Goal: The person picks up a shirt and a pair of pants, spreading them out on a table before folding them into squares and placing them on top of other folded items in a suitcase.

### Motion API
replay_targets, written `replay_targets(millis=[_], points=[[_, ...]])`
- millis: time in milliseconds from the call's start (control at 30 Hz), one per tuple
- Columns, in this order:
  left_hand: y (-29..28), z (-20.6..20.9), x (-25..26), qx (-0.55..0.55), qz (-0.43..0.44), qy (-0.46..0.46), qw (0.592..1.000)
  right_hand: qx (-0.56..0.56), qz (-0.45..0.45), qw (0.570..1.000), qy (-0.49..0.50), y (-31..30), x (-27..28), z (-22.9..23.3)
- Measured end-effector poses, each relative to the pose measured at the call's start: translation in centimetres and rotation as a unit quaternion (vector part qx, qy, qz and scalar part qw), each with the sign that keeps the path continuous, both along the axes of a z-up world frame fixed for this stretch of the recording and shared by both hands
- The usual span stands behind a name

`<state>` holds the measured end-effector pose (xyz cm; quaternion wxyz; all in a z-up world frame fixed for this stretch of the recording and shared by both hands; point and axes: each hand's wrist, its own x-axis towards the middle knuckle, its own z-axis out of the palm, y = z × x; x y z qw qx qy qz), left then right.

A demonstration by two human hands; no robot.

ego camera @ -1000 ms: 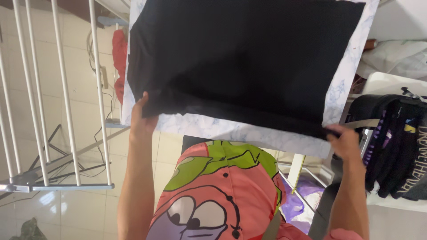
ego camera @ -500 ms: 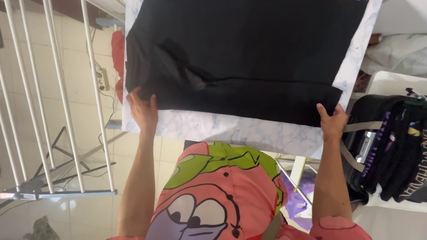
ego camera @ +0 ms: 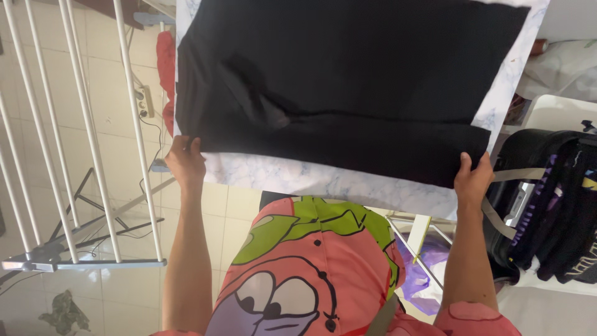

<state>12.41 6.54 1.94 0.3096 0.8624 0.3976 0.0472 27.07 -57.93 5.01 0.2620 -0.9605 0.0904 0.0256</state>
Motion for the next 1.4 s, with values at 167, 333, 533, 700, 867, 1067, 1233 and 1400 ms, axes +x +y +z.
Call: replay_targets(millis=[167,333,533,700,867,1067,1233,1400], points=[[-1.1,2.4,-0.4,0.161,-0.118,0.024,0.98,-0.019,-0.001,0.999,0.036,0.1,-1.7,0.2],[-2.9,4.9,3.8,0.203,-0.19,-0.001,0.961,0.03,-0.023,0.999,0.012,-0.1,-2.0,-0.7],[-3.9,3.0,9.9,0.107,-0.2,-0.066,0.972,0.136,-0.087,0.987,0.022,2.2,0.3,0.2],[-2.3,-0.7,11.8,0.065,-0.152,-0.04,0.985,0.171,-0.123,0.974,0.08,3.6,1.2,1.7],[-0.5,-3.3,11.7,0.11,-0.2,-0.075,0.971,0.18,-0.092,0.979,0.031,3.0,0.5,2.0],[0.1,-3.0,11.5,0.002,-0.134,-0.099,0.986,0.223,-0.084,0.97,-0.039,2.0,0.2,1.7],[-2.9,0.8,12.4,0.128,-0.101,-0.157,0.974,0.187,-0.071,0.978,-0.054,2.9,0.8,1.0],[-10.8,3.5,10.4,0.146,-0.308,-0.196,0.919,0.187,-0.142,0.972,0.031,4.4,1.0,1.3]])
